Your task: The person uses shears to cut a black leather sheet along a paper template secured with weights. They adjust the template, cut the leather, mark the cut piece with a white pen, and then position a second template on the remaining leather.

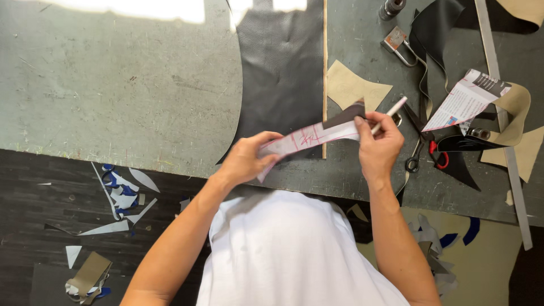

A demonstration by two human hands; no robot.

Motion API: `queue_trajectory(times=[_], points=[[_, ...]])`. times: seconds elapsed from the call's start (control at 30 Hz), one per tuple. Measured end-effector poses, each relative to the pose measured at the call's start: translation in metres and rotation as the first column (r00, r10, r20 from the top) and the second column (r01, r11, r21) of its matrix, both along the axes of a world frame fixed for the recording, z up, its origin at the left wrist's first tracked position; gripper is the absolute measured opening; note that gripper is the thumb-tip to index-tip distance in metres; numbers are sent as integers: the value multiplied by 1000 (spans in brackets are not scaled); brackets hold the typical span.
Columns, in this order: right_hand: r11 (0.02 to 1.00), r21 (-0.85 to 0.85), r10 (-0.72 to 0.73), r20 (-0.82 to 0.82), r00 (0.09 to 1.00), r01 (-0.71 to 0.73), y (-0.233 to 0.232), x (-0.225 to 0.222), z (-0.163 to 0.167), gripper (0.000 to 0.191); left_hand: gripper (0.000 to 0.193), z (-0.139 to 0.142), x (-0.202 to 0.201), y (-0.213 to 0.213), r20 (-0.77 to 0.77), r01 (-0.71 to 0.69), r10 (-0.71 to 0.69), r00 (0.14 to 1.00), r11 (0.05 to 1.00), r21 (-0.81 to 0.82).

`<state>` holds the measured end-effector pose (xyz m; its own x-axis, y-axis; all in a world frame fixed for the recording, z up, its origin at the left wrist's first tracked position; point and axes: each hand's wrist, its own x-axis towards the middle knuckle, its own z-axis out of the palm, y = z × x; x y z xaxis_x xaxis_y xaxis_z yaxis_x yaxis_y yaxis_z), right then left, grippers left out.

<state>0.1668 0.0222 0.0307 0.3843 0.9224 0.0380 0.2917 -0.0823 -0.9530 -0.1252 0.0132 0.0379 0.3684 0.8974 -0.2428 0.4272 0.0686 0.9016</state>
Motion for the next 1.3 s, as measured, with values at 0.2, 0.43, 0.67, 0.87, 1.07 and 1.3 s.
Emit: queue_trajectory(times=[0.2,0.43,0.67,0.87,1.07,1.3], points=[[999,-8,-42,54,998,43,-21,4,-22,15,35,-16,-27,17,-134,-276,278,951,961,31],[996,85,-10,291,957,-15,-26,-7,-23,15,45,-24,-14,-1,-253,-369,361,897,929,19],[997,71,3,343,939,-29,-22,-6,-21,16,32,-21,-13,-11,-421,-165,273,865,947,274],[998,50,16,318,948,-33,-22,-5,-22,17,44,-23,-33,-9,-555,132,203,807,854,504],[998,42,40,323,946,-57,-22,-3,-22,18,49,-32,-48,-5,-551,239,152,821,785,572],[999,16,29,333,943,-37,-29,-2,-21,19,48,-35,-48,-3,-551,241,130,824,800,550]])
